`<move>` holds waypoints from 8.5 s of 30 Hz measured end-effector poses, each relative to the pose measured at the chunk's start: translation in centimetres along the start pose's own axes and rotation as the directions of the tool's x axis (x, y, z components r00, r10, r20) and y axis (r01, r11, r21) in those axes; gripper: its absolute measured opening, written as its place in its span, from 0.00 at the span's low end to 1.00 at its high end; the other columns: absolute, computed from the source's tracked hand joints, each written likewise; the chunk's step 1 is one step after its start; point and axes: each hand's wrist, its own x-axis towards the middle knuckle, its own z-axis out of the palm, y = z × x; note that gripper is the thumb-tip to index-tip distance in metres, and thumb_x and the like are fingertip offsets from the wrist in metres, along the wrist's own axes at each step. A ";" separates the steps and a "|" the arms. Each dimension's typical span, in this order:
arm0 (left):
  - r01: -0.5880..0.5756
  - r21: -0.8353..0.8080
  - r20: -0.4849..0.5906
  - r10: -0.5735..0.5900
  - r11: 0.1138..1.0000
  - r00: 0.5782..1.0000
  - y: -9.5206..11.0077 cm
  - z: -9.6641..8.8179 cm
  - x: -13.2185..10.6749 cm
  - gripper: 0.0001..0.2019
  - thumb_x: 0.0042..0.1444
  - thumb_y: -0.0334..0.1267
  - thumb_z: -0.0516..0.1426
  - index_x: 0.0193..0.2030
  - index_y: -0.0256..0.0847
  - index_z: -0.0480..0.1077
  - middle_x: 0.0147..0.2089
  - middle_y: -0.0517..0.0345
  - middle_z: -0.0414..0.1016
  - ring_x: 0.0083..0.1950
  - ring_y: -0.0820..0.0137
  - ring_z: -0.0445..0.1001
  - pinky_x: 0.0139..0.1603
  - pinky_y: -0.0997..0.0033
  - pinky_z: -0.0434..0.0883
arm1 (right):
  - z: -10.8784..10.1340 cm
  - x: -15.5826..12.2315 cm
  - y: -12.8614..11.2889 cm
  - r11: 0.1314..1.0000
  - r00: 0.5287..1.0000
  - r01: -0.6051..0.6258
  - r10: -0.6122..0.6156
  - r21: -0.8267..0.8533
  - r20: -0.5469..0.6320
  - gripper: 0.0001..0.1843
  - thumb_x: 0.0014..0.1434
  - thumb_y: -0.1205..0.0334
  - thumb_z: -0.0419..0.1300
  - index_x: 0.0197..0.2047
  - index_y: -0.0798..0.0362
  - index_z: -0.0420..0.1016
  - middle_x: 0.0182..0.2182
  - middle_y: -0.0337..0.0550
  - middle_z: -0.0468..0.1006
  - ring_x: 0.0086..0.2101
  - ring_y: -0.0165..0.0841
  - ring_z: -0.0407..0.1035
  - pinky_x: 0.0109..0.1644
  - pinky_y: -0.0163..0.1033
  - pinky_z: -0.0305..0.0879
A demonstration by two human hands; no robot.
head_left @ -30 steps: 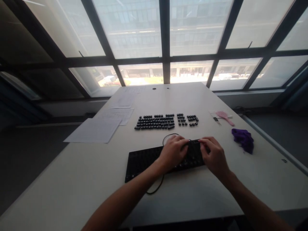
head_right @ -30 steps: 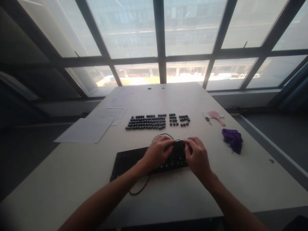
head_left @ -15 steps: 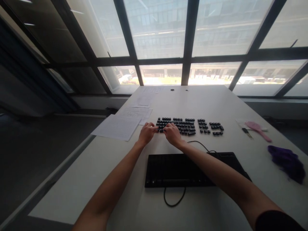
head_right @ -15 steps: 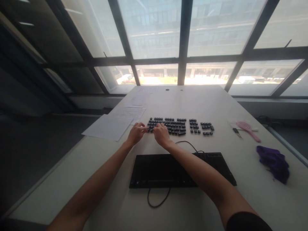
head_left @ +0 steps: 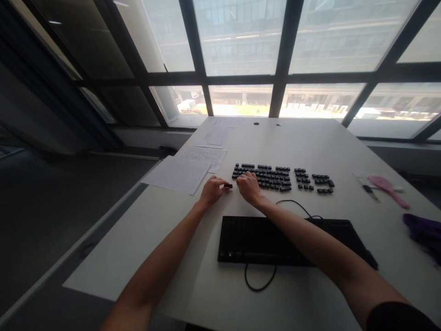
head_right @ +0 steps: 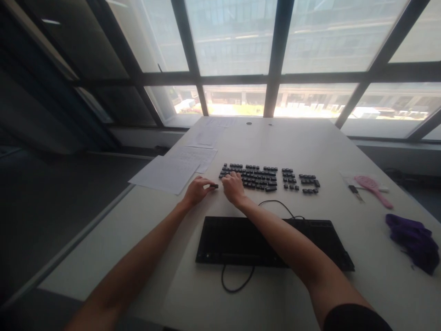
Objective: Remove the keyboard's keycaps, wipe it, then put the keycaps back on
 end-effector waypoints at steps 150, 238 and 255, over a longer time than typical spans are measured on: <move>-0.006 0.018 0.021 0.006 1.000 1.000 7.4 6.0 4.5 0.10 0.61 0.33 0.59 0.39 0.50 0.83 0.43 0.57 0.81 0.45 0.61 0.71 0.49 0.62 0.70 | -2.6 -3.1 5.2 0.986 0.994 -0.101 0.104 -0.133 0.014 0.14 0.66 0.69 0.54 0.37 0.56 0.82 0.39 0.54 0.79 0.47 0.45 0.63 0.50 0.45 0.56; 0.015 -0.444 0.014 -0.010 0.896 1.000 15.5 1.8 -6.9 0.02 0.54 0.37 0.67 0.35 0.46 0.82 0.38 0.59 0.83 0.40 0.67 0.79 0.46 0.64 0.74 | -8.5 -17.3 3.6 0.901 0.990 0.071 -0.013 0.428 -0.137 0.05 0.58 0.72 0.65 0.33 0.53 0.79 0.32 0.43 0.80 0.38 0.37 0.69 0.45 0.42 0.67; -0.041 -0.240 0.009 0.045 0.970 0.999 17.6 3.2 -12.7 0.02 0.57 0.41 0.66 0.35 0.50 0.82 0.40 0.61 0.84 0.38 0.65 0.73 0.43 0.57 0.65 | -7.5 -22.5 1.5 0.877 0.985 0.173 -0.150 0.449 -0.085 0.08 0.63 0.71 0.61 0.33 0.52 0.79 0.36 0.46 0.79 0.39 0.37 0.70 0.42 0.41 0.71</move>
